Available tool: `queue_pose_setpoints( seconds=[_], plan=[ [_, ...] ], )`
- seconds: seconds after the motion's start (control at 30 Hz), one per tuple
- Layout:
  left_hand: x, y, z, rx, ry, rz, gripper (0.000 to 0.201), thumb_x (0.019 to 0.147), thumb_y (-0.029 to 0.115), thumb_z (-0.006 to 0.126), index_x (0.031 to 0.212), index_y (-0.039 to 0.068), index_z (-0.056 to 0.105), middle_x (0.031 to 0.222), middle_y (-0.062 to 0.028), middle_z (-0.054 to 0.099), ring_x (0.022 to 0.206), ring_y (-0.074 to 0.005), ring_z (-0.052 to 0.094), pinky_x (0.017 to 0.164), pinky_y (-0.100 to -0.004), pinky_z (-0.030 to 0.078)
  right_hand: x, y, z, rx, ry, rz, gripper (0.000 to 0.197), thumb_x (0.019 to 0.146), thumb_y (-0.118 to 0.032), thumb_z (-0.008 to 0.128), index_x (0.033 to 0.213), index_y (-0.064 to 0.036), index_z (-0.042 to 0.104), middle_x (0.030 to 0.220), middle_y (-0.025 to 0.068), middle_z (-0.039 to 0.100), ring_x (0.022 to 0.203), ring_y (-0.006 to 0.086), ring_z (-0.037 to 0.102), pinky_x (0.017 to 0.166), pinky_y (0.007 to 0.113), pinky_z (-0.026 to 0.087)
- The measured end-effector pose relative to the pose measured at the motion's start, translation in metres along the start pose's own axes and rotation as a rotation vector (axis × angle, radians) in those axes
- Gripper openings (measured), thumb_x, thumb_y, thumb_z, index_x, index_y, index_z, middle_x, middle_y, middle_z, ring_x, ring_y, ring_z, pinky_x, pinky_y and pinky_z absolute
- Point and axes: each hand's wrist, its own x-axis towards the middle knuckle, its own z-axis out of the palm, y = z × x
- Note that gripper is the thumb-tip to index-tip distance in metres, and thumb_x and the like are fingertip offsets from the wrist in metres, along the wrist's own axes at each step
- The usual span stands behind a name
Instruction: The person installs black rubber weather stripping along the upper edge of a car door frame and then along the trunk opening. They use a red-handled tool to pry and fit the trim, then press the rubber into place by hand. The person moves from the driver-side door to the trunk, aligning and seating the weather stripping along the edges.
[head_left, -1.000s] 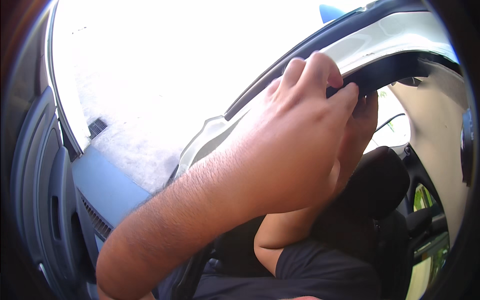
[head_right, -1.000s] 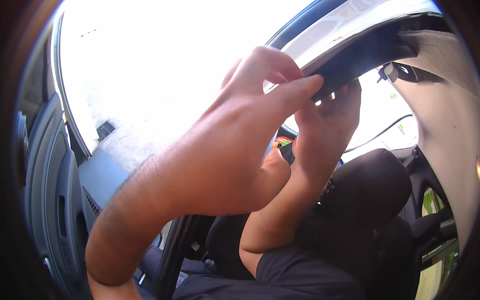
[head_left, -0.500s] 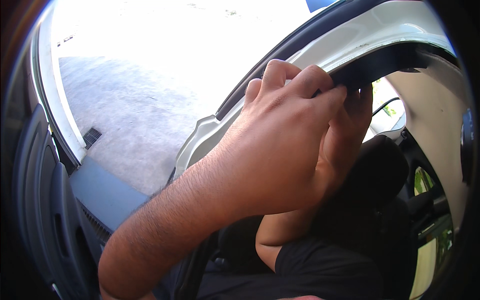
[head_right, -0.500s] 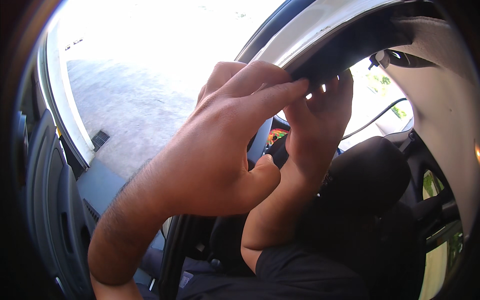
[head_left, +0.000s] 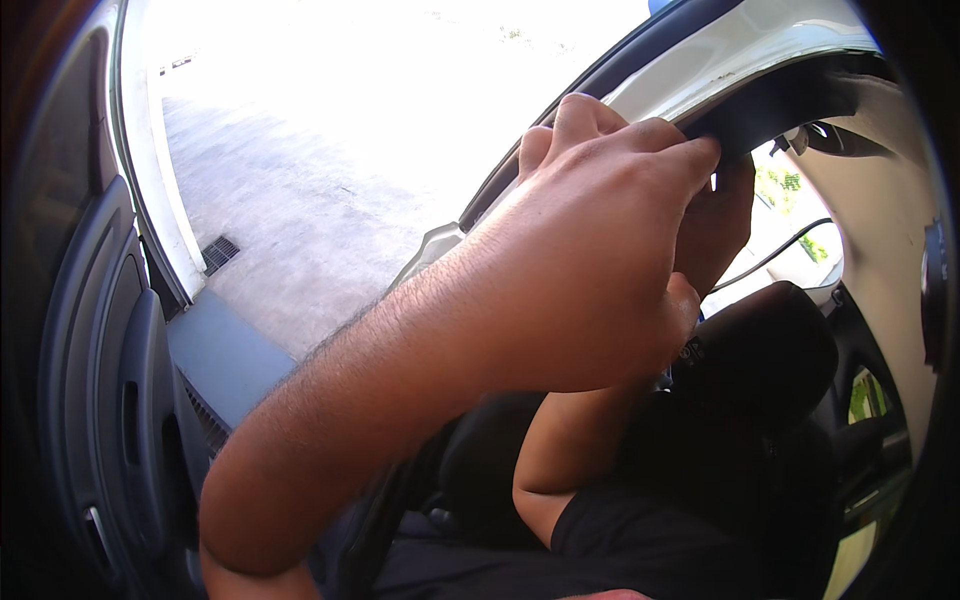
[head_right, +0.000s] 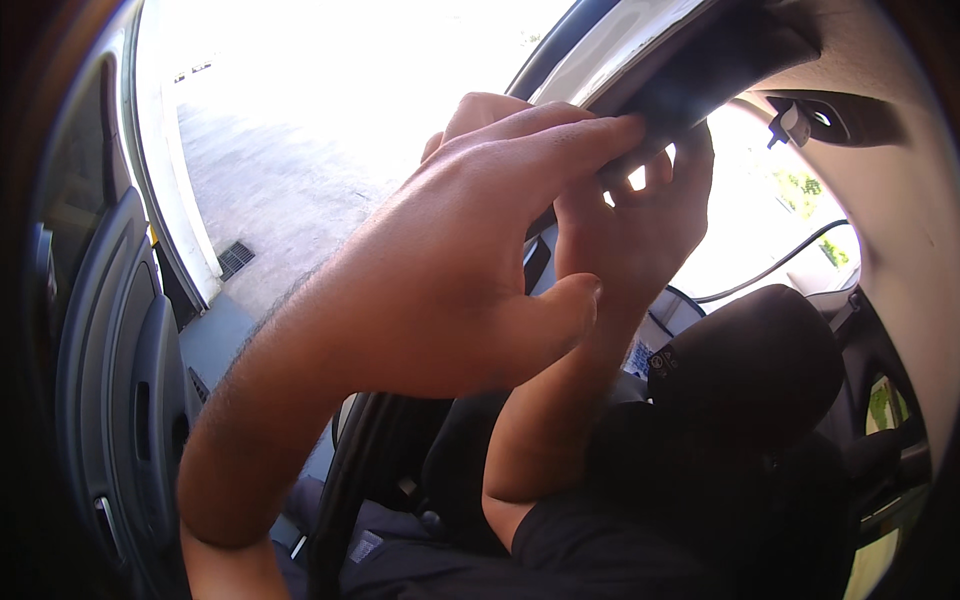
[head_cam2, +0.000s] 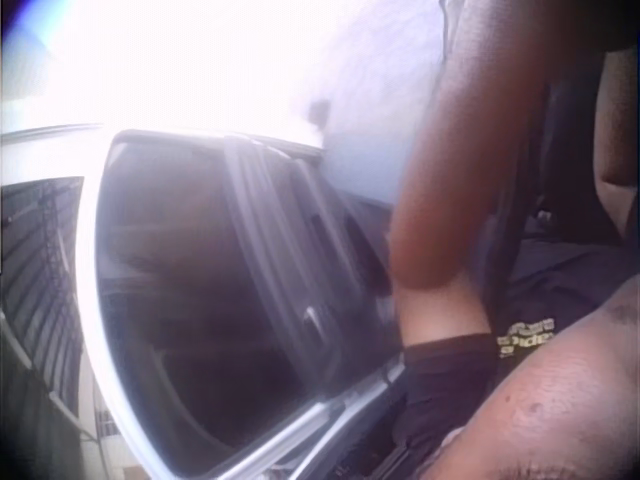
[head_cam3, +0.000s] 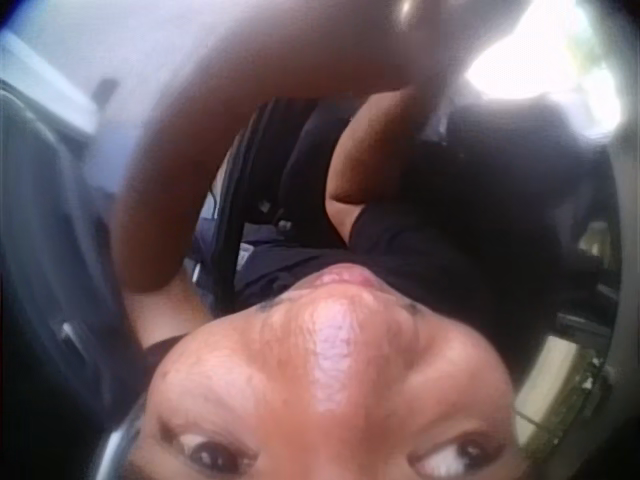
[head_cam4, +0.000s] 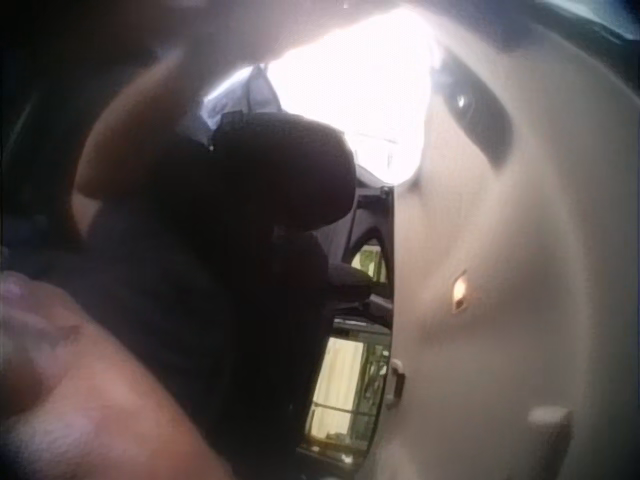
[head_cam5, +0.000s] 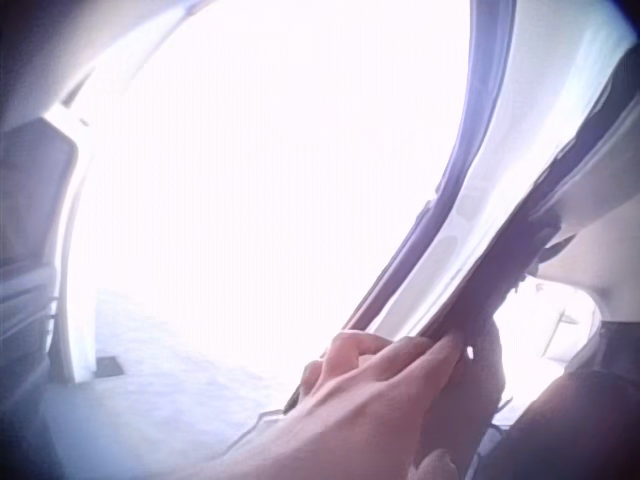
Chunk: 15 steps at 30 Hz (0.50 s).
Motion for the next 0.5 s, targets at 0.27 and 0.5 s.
queue_pose_setpoints(
  seconds=[0.27,0.5],
  plan=[
    [0.001,0.001,0.019,0.0,0.009,0.037,0.064,0.074,0.007,0.073,0.136,-0.006,0.066,0.111,-0.0172,0.075,0.126,-0.0402,0.057,0.107,-0.0479,0.036,-0.001,0.023,0.017,-0.21,0.087,-0.135,0.085,0.077,-0.012,0.087,0.15,0.0041,0.046,0.139,0.0205,0.057,0.126,0.0313,0.062,0.097,0.039,0.062],
    [-0.003,-0.003,0.015,-0.048,-0.09,0.066,0.075,0.074,0.009,0.074,0.145,-0.009,0.057,0.116,-0.0188,0.075,0.131,-0.041,0.055,0.118,-0.0599,0.024,0.002,0.027,0.023,-0.273,0.075,-0.174,0.086,0.078,-0.013,0.086,0.151,0.0048,0.045,0.14,0.023,0.056,0.127,0.0343,0.062,0.098,0.041,0.061]
  ],
)
